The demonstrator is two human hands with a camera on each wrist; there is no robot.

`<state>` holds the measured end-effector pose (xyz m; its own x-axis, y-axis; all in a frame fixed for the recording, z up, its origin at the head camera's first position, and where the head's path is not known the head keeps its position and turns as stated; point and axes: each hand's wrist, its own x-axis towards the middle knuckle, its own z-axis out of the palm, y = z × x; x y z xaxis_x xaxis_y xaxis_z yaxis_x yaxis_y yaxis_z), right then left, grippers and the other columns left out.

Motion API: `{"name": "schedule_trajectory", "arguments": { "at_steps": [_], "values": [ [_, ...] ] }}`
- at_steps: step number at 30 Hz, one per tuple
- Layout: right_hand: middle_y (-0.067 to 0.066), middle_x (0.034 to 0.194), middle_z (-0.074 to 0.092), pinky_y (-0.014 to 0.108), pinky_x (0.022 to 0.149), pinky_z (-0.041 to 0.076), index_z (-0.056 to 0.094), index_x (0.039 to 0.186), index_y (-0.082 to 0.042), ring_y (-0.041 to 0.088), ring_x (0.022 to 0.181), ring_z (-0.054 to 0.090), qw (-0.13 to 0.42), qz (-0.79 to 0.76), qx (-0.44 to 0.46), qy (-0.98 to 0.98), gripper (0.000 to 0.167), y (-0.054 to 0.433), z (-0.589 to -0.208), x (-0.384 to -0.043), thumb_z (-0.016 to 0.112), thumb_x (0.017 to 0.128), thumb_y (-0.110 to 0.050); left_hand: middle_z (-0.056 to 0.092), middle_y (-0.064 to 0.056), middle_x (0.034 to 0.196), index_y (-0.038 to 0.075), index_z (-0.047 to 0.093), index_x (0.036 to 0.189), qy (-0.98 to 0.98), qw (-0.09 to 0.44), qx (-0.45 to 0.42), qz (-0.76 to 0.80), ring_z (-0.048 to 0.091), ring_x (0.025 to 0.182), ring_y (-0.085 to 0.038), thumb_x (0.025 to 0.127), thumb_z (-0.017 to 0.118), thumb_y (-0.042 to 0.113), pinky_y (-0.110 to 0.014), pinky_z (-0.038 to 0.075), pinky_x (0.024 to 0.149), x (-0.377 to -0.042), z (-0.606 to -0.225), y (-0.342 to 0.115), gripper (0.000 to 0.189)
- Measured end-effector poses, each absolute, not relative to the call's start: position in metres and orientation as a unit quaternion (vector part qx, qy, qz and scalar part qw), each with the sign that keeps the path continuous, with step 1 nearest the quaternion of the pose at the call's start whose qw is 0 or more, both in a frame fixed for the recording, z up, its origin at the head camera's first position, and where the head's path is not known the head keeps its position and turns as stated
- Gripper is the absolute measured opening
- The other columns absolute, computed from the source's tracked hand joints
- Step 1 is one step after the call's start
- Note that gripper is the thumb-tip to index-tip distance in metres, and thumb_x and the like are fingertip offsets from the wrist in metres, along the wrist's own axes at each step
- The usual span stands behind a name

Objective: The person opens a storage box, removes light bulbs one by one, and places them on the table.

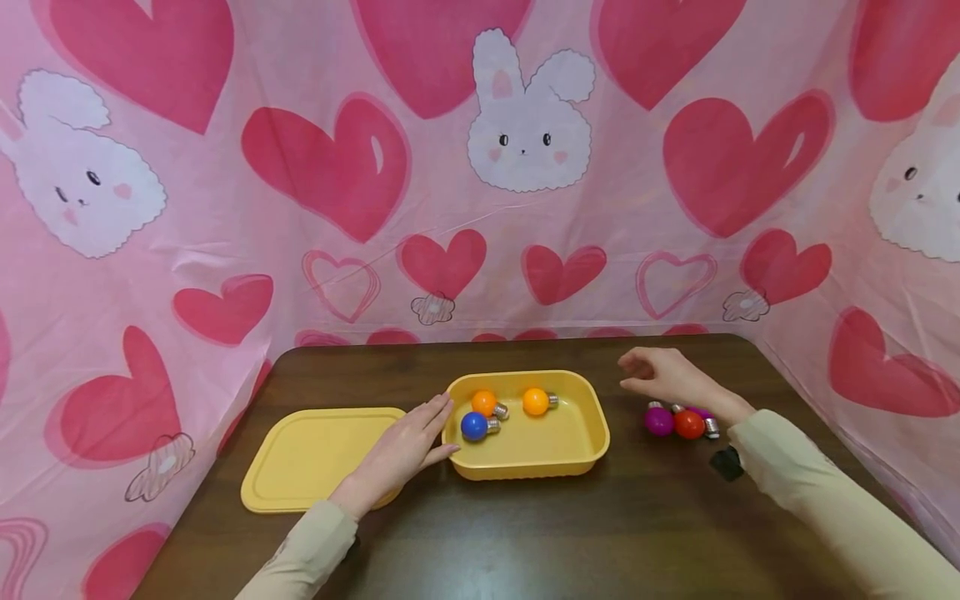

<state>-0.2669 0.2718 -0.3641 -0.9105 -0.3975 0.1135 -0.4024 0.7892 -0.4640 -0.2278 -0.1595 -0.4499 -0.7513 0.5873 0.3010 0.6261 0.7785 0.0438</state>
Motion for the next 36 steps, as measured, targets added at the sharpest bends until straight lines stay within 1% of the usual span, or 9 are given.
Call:
{"name": "schedule_trajectory", "arguments": {
  "at_steps": [5,8,11,15,22,26,31,36],
  "values": [
    [0.02,0.113,0.07,0.043,0.085,0.061,0.064,0.117,0.0,0.03,0.099,0.07,-0.009,0.258,0.243,-0.935,0.034,0.255,-0.366,-0.272,0.073,0.09,-0.019,0.049,-0.015,0.152,0.003,0.046,0.147,-0.927,0.148,-0.339,-0.062,0.05,0.139,-0.029,0.095,0.059,0.05,-0.043,0.045,0.112,-0.231,-0.45,-0.161,0.072],
    [0.022,0.114,0.069,0.042,0.084,0.062,0.063,0.116,0.002,0.029,0.096,0.071,-0.011,0.258,0.268,-0.928,0.033,0.245,-0.369,-0.275,0.073,0.09,-0.016,0.049,-0.015,0.151,0.002,0.046,0.147,-0.924,0.151,-0.347,-0.059,0.05,0.139,-0.029,0.095,0.059,0.051,-0.043,0.045,0.112,-0.232,-0.45,-0.162,0.072],
    [0.023,0.111,0.069,0.041,0.081,0.062,0.063,0.115,0.005,0.027,0.09,0.072,-0.007,0.253,0.29,-0.923,0.033,0.237,-0.373,-0.278,0.073,0.088,-0.011,0.048,-0.014,0.153,0.003,0.045,0.147,-0.925,0.14,-0.35,-0.053,0.049,0.139,-0.03,0.094,0.058,0.052,-0.043,0.045,0.112,-0.233,-0.448,-0.162,0.074],
    [0.023,0.108,0.07,0.04,0.08,0.062,0.064,0.114,0.007,0.025,0.087,0.071,-0.009,0.246,0.306,-0.92,0.033,0.226,-0.377,-0.281,0.074,0.087,-0.009,0.044,-0.013,0.156,0.004,0.043,0.149,-0.93,0.115,-0.347,-0.041,0.048,0.141,-0.03,0.093,0.058,0.055,-0.043,0.044,0.113,-0.234,-0.444,-0.162,0.077],
    [0.026,0.109,0.069,0.043,0.084,0.061,0.064,0.116,0.009,0.032,0.092,0.071,-0.039,0.241,0.324,-0.914,0.036,0.206,-0.377,-0.284,0.074,0.086,-0.01,0.044,-0.015,0.156,0.003,0.043,0.149,-0.926,0.116,-0.36,-0.001,0.047,0.141,-0.029,0.093,0.057,0.057,-0.042,0.042,0.115,-0.24,-0.442,-0.161,0.079],
    [0.026,0.111,0.069,0.045,0.086,0.061,0.064,0.117,0.009,0.034,0.094,0.07,-0.054,0.234,0.323,-0.915,0.039,0.197,-0.379,-0.288,0.074,0.086,-0.011,0.041,-0.015,0.157,0.002,0.04,0.15,-0.927,0.108,-0.359,-0.005,0.046,0.142,-0.029,0.094,0.055,0.058,-0.043,0.042,0.115,-0.24,-0.44,-0.162,0.081],
    [0.026,0.114,0.069,0.045,0.09,0.06,0.063,0.118,0.01,0.037,0.099,0.069,-0.08,0.225,0.319,-0.917,0.039,0.189,-0.382,-0.292,0.073,0.086,-0.009,0.038,-0.016,0.159,0.0,0.037,0.151,-0.93,0.093,-0.357,-0.013,0.045,0.143,-0.03,0.094,0.054,0.059,-0.043,0.042,0.116,-0.242,-0.439,-0.162,0.084],
    [0.025,0.119,0.068,0.047,0.093,0.058,0.063,0.121,0.008,0.038,0.104,0.067,-0.1,0.211,0.32,-0.918,0.04,0.181,-0.385,-0.293,0.073,0.086,-0.008,0.037,-0.014,0.159,0.002,0.037,0.152,-0.931,0.086,-0.355,-0.007,0.044,0.144,-0.029,0.093,0.053,0.061,-0.042,0.041,0.116,-0.245,-0.438,-0.162,0.085]
  ]
}}
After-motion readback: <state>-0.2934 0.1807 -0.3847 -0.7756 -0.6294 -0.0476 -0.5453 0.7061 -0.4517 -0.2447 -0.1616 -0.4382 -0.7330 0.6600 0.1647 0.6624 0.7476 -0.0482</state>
